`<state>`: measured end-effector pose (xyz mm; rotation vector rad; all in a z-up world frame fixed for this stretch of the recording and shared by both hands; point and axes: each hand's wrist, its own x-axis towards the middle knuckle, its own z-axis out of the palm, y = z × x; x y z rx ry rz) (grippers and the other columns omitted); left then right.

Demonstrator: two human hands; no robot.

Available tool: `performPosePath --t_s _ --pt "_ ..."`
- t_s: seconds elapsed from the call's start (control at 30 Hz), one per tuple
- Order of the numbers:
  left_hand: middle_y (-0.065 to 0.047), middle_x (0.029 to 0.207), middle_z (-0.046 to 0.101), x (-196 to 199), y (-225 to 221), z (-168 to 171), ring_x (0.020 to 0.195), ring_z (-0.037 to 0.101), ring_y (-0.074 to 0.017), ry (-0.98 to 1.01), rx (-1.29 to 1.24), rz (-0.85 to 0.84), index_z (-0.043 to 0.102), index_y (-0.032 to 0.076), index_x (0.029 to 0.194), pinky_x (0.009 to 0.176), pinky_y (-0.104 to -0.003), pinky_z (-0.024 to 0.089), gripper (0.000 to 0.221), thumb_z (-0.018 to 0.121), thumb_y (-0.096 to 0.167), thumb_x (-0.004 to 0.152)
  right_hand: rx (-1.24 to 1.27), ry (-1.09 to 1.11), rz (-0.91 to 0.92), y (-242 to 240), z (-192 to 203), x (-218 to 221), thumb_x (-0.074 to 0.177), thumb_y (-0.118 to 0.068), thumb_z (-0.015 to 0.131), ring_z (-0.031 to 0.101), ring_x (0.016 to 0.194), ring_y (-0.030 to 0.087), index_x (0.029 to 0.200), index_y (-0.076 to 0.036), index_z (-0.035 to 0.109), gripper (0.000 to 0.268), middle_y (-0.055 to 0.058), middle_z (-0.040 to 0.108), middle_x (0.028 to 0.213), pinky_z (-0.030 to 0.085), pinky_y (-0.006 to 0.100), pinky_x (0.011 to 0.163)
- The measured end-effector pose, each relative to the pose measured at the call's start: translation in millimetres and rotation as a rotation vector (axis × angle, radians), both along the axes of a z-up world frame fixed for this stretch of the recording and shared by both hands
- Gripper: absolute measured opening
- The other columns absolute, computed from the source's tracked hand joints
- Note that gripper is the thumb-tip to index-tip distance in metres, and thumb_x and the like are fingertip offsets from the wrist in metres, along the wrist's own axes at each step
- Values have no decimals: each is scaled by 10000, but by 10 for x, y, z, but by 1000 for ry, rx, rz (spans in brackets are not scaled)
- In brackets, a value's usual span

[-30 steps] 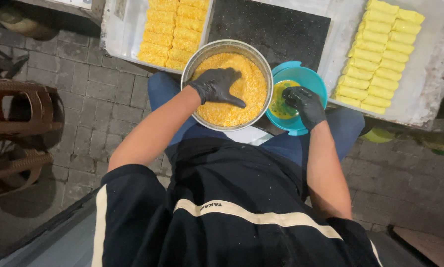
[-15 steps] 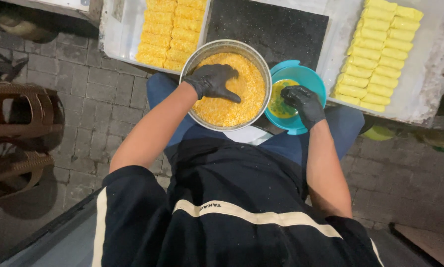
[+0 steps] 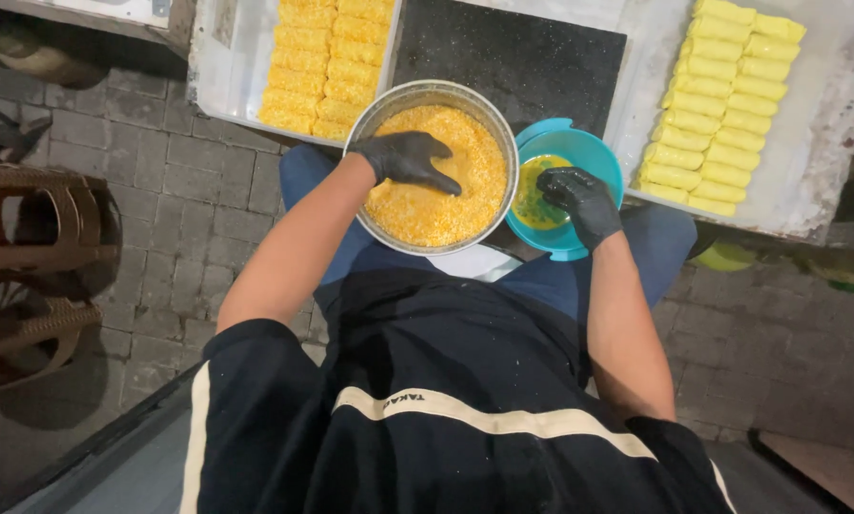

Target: The person is coating rectangular pastries by dipping them in a liquid wash and then rolling them in breadcrumbs before placing them on a tray.

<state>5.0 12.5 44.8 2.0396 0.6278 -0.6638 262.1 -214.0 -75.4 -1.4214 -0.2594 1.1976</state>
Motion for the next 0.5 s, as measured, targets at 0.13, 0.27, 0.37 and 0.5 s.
performPosePath --t_s 0.13,0.27,0.37,0.5 --pt "-154 1446 514 -13 -6 -320 1350 467 -315 -43 189 -19 504 103 1433 1144 -415 352 1126 722 848 616 5 13 -6 3 -28 -20 874 7 738 701 976 369 1079 51 690 215 252 681 1072 583 515 898" --pt "-152 1448 515 15 -37 -469 1354 468 -297 -24 176 21 492 118 1445 1145 -412 349 1099 750 809 630 10 2 9 13 -6 -13 873 15 735 697 993 373 1079 49 690 214 249 679 1079 583 505 904" --pt "-138 1438 523 -12 -29 -332 1355 459 -298 -32 -6 116 533 106 1404 1145 -415 353 1031 780 752 639 -13 -26 45 2 -22 20 882 3 732 701 985 365 1093 29 695 216 240 683 1084 581 500 897" --pt "-159 1389 564 -10 21 -181 1329 481 -348 -76 -100 124 606 115 1326 1126 -442 378 930 772 733 651 8 -35 49 10 50 -15 875 1 739 699 977 335 1092 42 689 227 224 686 1068 603 474 865"
